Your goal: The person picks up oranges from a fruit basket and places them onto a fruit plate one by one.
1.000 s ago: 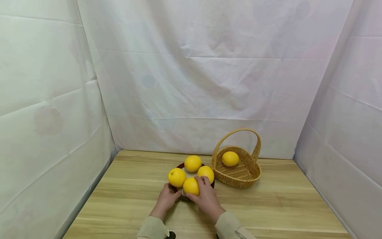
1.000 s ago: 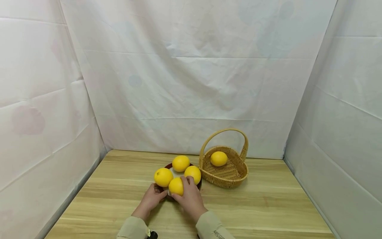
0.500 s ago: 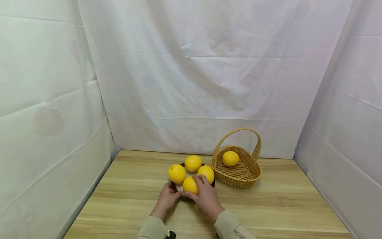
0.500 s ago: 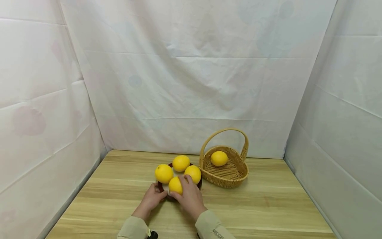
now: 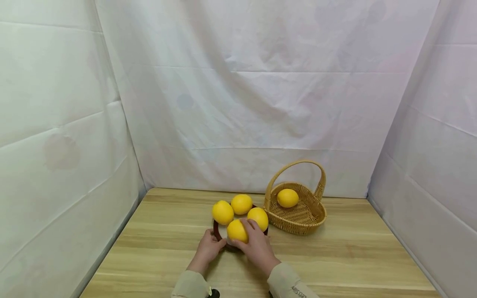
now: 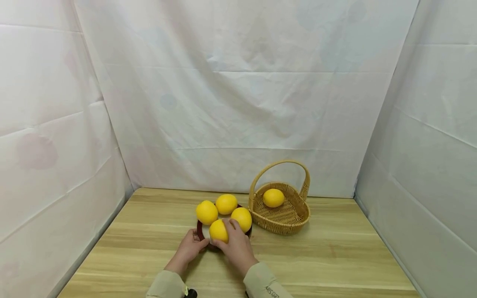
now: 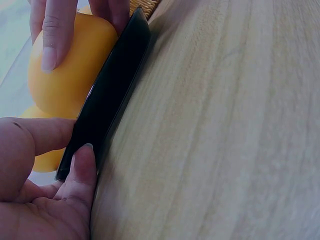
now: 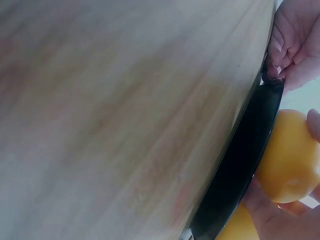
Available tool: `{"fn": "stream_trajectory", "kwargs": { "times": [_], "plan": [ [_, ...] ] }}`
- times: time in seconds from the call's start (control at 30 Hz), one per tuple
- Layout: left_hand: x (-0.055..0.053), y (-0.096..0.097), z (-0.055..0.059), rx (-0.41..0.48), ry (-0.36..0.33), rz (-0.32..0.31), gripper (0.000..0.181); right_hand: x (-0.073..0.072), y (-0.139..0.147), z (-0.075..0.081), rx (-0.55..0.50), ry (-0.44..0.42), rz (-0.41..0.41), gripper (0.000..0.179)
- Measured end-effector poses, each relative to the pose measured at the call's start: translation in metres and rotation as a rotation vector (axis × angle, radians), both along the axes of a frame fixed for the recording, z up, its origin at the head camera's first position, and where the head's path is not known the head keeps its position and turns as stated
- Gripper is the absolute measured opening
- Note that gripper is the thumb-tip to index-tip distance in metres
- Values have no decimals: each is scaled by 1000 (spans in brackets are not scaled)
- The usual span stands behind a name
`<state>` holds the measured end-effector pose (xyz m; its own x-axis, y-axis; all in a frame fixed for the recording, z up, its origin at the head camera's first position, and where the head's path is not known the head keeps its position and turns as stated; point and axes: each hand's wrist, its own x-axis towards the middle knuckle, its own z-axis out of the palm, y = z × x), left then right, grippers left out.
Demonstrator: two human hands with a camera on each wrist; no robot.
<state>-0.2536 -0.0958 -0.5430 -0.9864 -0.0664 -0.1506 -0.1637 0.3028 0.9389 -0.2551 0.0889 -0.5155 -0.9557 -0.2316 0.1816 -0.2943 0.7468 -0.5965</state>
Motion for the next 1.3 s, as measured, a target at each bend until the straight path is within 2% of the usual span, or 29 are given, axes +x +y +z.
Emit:
{"fn": "stream_trajectory", "kwargs": {
  "times": [0.3, 0.77, 1.1, 1.3],
  "plan": [
    [0, 0, -1, 2, -11, 10, 61, 0, -2, 3, 25, -10, -19, 72],
    [1, 0, -2, 1, 2, 10, 59, 4, 12, 12, 42, 50, -35, 67],
    [0, -1, -5, -5, -15, 10, 60, 9, 21, 14, 45, 88, -54, 53],
    [1, 0, -2, -10, -11, 7, 63, 14, 28, 18, 37, 157, -72, 42]
  ]
}}
